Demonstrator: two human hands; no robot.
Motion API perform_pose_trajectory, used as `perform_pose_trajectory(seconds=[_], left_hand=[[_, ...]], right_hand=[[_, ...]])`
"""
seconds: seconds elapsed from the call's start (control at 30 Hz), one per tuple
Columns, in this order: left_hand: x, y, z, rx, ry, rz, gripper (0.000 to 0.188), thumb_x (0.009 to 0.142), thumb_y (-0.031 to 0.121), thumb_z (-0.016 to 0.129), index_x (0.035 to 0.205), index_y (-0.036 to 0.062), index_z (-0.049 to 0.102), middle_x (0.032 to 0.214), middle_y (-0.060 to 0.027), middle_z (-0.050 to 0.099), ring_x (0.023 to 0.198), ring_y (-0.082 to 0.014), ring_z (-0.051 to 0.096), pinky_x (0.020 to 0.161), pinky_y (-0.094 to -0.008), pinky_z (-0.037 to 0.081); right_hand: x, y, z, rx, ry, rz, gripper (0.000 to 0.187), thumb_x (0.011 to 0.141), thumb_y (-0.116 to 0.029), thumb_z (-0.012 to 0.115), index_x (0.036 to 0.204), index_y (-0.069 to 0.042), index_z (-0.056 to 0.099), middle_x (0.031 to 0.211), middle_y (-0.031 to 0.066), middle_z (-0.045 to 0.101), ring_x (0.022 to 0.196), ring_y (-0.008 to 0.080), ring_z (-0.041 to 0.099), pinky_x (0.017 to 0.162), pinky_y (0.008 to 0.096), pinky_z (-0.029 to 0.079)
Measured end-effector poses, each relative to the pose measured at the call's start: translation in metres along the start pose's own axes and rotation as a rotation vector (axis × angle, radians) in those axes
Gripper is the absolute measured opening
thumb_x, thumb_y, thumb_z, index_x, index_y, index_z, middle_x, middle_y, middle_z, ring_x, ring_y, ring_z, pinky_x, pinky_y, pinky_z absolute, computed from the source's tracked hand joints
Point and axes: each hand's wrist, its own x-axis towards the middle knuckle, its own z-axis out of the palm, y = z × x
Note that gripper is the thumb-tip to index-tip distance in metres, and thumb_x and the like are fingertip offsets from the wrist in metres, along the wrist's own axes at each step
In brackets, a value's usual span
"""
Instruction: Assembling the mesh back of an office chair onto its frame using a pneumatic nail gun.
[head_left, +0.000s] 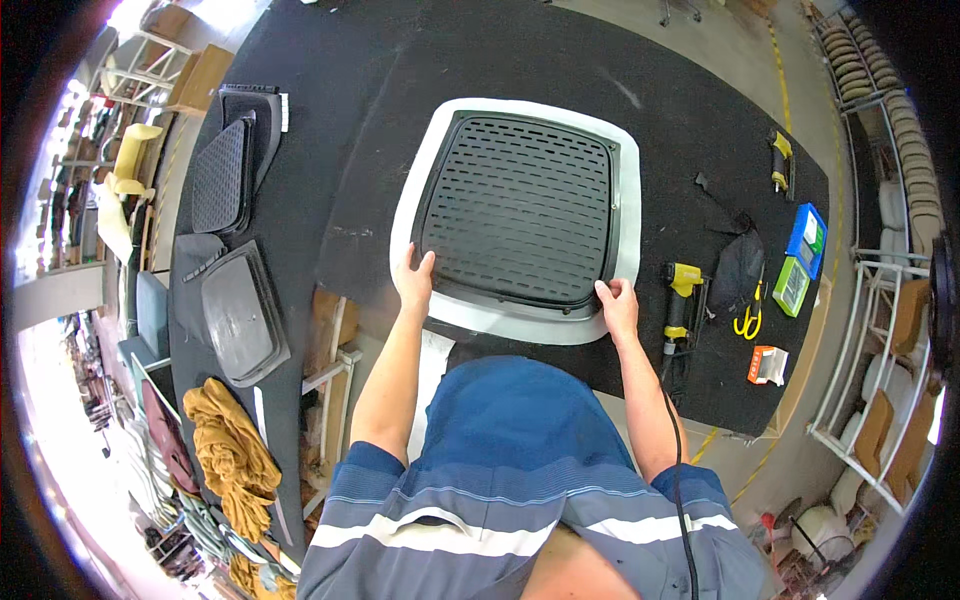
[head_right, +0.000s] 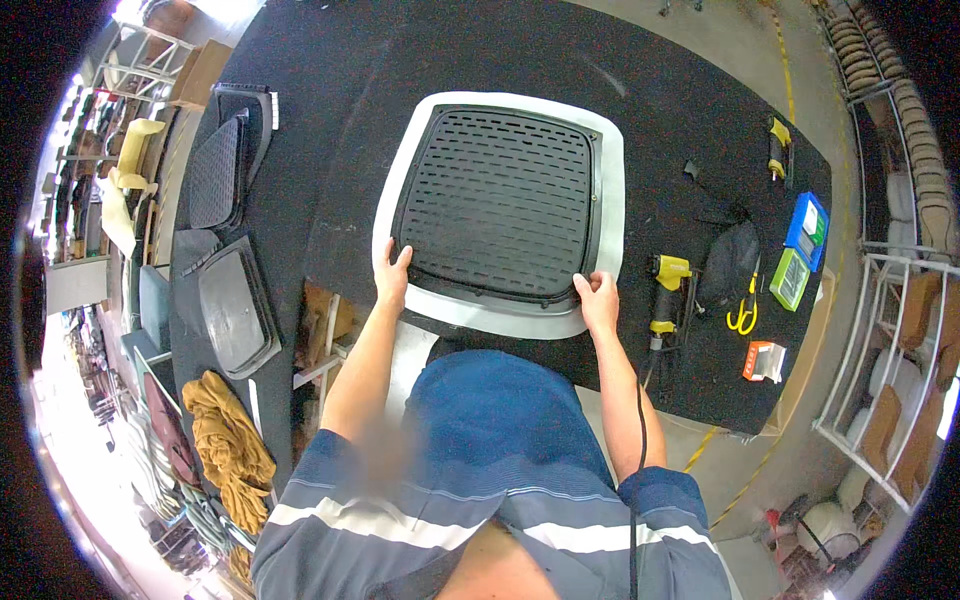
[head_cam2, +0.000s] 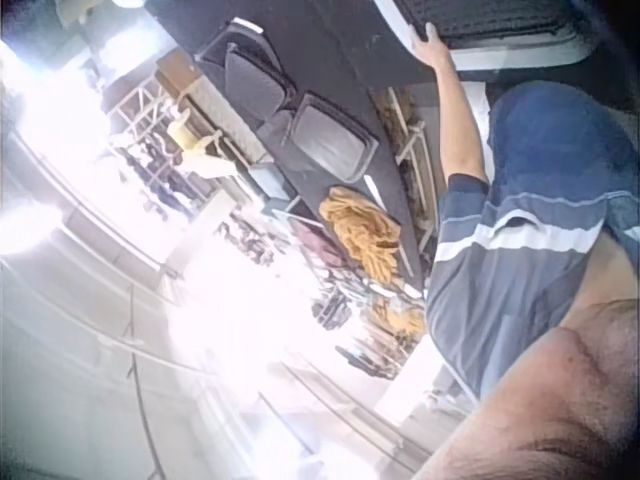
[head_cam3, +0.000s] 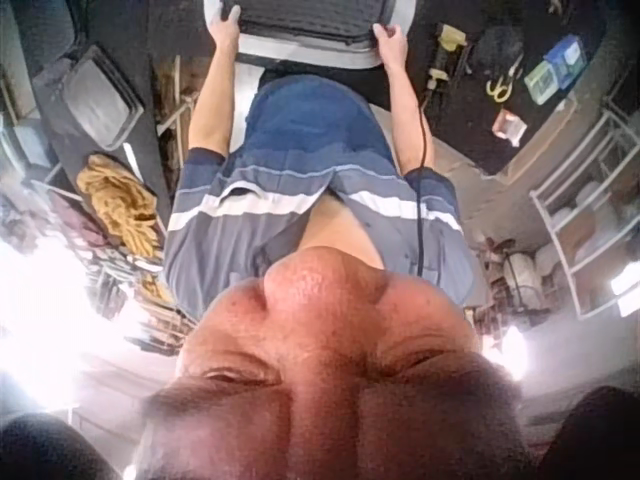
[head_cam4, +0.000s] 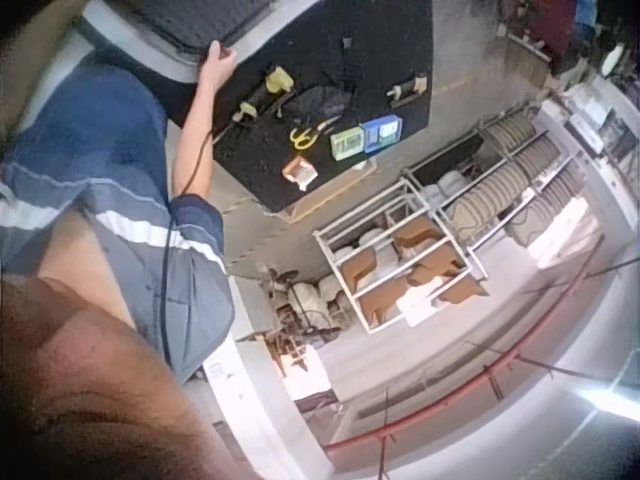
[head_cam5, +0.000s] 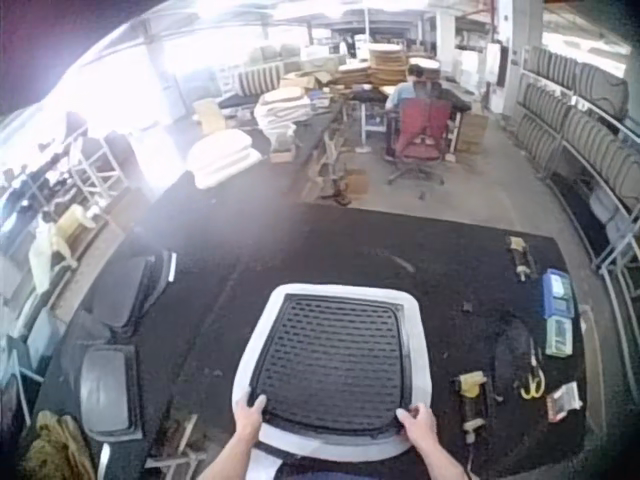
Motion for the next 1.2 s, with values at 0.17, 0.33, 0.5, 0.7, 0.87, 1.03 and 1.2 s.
perform_pose_trajectory(seconds=[0.17, 0.33, 0.5, 0.7, 0.87, 1.03, 1.2], left_hand=[[0.004, -0.012, 0.0, -0.028, -0.001, -0.015, 0.059, 0.085, 0.019, 0.07, 0.135, -0.0044, 0.049, 0.132, -0.0207, 0.056, 0.122, -0.0286, 0.053, 0.104, -0.0352, 0.038], [0.007, -0.016, -0.001, -0.09, -0.013, -0.037, 0.058, 0.086, 0.017, 0.07, 0.135, -0.0043, 0.049, 0.132, -0.0207, 0.056, 0.122, -0.0279, 0.053, 0.104, -0.0344, 0.038], [0.009, -0.016, 0.0, -0.001, -0.002, 0.029, 0.057, 0.085, 0.016, 0.07, 0.134, -0.0043, 0.05, 0.131, -0.0206, 0.056, 0.122, -0.0278, 0.053, 0.104, -0.0343, 0.039], [0.004, 0.004, 0.003, 0.018, -0.005, 0.023, 0.057, 0.085, 0.017, 0.071, 0.134, -0.0033, 0.051, 0.128, -0.0206, 0.058, 0.118, -0.0279, 0.055, 0.101, -0.0342, 0.04], [0.008, -0.008, -0.004, 0.016, -0.008, -0.004, 0.058, 0.085, 0.02, 0.072, 0.135, -0.0017, 0.052, 0.127, -0.0205, 0.059, 0.117, -0.0278, 0.056, 0.1, -0.0337, 0.041], [-0.002, -0.011, -0.016, 0.169, -0.027, 0.076, 0.06, 0.087, 0.024, 0.069, 0.137, -0.0008, 0.047, 0.134, -0.0211, 0.053, 0.122, -0.0284, 0.053, 0.103, -0.0353, 0.04], [-0.06, -0.04, -0.038, 0.292, -0.004, 0.076, 0.048, 0.089, 0.017, 0.061, 0.133, 0.0012, 0.05, 0.125, -0.0193, 0.058, 0.116, -0.0306, 0.056, 0.101, -0.0373, 0.042]], right_hand=[[0.011, 0.012, 0.002, 0.182, 0.031, 0.036, 0.053, 0.087, -0.034, 0.069, 0.121, 0.005, 0.054, 0.111, 0.0171, 0.064, 0.099, 0.0236, 0.061, 0.088, 0.0352, 0.047], [0.009, 0.003, -0.008, 0.264, -0.151, 0.117, 0.045, 0.091, -0.028, 0.066, 0.121, 0.005, 0.057, 0.108, 0.0103, 0.064, 0.099, 0.0167, 0.059, 0.088, 0.0299, 0.046], [0.009, 0.006, -0.006, 0.378, -0.151, 0.122, 0.041, 0.092, -0.025, 0.066, 0.119, 0.004, 0.058, 0.107, 0.0094, 0.064, 0.099, 0.0157, 0.058, 0.089, 0.029, 0.045], [0.011, 0.002, -0.008, 0.367, -0.115, 0.089, 0.038, 0.089, -0.023, 0.068, 0.113, 0.004, 0.059, 0.099, 0.0092, 0.065, 0.09, 0.0158, 0.059, 0.083, 0.0298, 0.047], [0.016, 0.004, -0.007, 0.281, -0.15, 0.119, 0.044, 0.088, -0.025, 0.069, 0.117, 0.006, 0.059, 0.107, 0.0137, 0.067, 0.096, 0.0195, 0.062, 0.086, 0.0316, 0.048], [0.005, 0.005, -0.005, 0.147, -0.097, 0.049, 0.04, 0.089, -0.03, 0.066, 0.112, 0.003, 0.065, 0.1, 0.013, 0.07, 0.092, 0.0203, 0.065, 0.082, 0.0323, 0.049], [-0.008, 0.062, -0.027, -0.153, 0.016, -0.099, 0.033, 0.087, -0.029, 0.062, 0.101, 0.001, 0.068, 0.088, 0.0144, 0.071, 0.08, 0.0233, 0.068, 0.075, 0.0361, 0.052]])
